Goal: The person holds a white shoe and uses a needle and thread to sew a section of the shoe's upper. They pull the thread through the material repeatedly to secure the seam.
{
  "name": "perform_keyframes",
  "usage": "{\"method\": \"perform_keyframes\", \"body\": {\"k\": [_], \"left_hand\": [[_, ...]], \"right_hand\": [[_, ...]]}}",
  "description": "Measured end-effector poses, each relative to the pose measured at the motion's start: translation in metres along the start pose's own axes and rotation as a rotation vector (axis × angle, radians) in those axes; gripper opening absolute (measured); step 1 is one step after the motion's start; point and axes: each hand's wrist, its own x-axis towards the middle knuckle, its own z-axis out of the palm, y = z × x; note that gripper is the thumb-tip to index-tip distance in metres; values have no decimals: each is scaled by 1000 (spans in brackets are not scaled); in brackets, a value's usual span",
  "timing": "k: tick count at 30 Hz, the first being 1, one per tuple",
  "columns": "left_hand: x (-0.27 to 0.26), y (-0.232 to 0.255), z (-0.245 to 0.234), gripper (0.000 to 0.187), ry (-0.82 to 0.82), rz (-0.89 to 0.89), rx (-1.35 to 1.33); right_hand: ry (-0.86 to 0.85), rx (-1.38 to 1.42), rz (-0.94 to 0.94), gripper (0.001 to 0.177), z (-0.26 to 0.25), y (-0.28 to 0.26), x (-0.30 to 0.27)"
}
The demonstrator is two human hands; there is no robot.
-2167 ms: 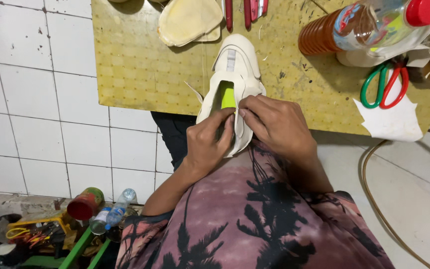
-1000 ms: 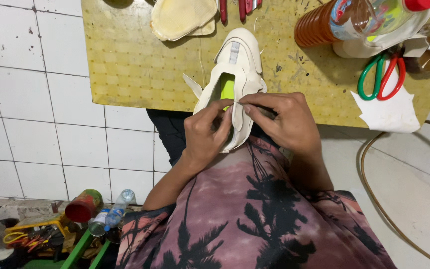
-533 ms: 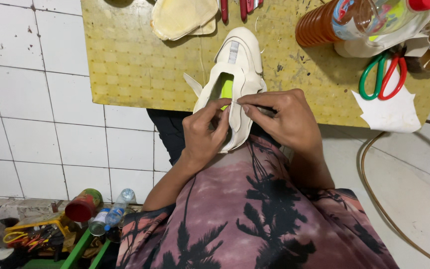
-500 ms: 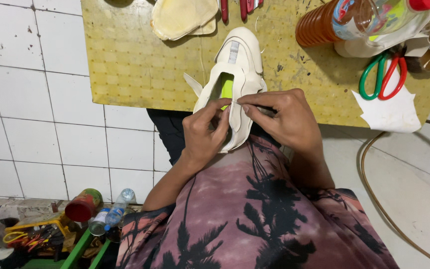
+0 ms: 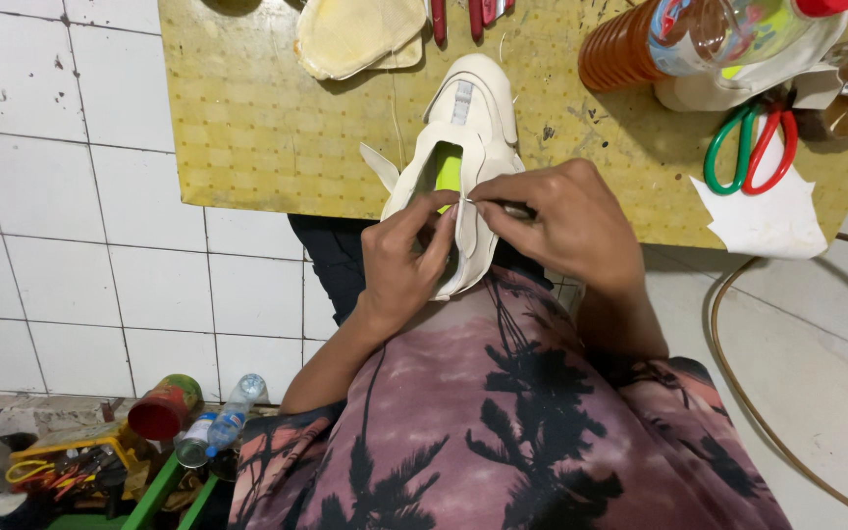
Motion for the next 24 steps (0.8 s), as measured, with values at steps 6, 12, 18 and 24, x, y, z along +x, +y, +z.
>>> {"method": "perform_keyframes", "body": {"k": [6, 12, 18, 24], "left_hand": [[4, 5, 1, 12, -64, -5, 16], [4, 3, 2, 13, -86, -19, 66], [4, 6, -6, 25, -37, -21, 27], [-3, -5, 2, 37, 72, 0, -5]], "right_hand": [[-144, -149, -44, 10, -14, 1, 18], [-197, -139, -34, 10, -9, 10, 24], [-136, 6, -99, 6, -11, 14, 14], [-90, 49, -91, 7, -5, 18, 9]]}}
